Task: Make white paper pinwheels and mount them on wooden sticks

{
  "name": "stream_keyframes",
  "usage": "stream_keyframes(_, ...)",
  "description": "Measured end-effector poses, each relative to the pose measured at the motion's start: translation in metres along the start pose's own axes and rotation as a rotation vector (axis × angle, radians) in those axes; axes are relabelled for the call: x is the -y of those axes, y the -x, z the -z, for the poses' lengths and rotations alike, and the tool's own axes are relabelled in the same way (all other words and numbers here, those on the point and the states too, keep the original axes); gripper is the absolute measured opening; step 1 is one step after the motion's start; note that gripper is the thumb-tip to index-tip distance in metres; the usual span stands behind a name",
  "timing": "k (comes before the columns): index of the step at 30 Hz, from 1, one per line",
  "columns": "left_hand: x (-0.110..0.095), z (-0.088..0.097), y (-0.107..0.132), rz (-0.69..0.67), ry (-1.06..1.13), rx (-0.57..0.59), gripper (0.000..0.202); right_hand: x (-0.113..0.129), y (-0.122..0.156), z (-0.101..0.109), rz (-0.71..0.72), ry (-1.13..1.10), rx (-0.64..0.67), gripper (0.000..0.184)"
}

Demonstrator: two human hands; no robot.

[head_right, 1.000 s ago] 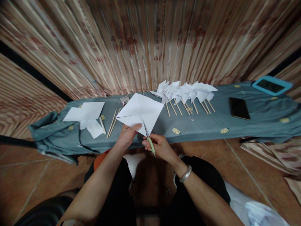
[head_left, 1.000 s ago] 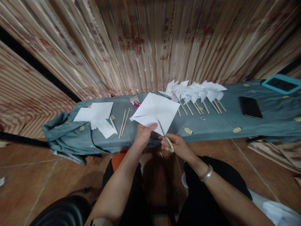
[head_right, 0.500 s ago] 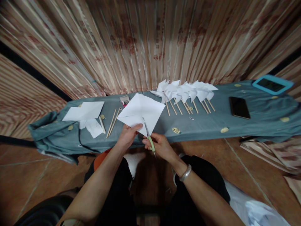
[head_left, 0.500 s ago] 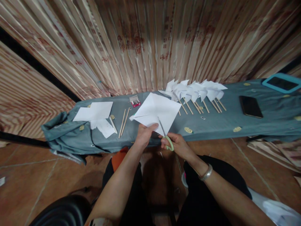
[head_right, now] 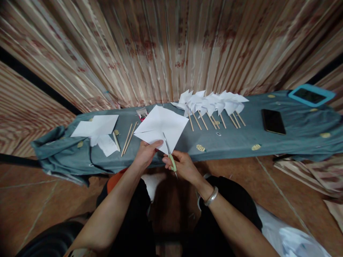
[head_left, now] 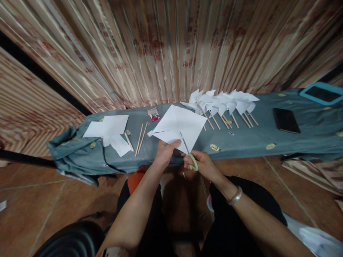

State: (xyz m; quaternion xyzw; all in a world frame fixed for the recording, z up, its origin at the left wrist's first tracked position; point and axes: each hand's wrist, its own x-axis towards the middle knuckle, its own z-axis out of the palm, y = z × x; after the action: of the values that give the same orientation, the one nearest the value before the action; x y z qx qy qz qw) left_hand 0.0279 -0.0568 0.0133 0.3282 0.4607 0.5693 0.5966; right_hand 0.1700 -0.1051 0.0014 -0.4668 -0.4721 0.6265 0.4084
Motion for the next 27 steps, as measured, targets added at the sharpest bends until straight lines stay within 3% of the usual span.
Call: stream_keyframes(27, 0.0002, -0.0008, 0.0026, 0.009, 0.005, 0.006, 0.026, -0.0025, -0.003, 0.0007, -0.006, 0.019, -0.011, 0.046)
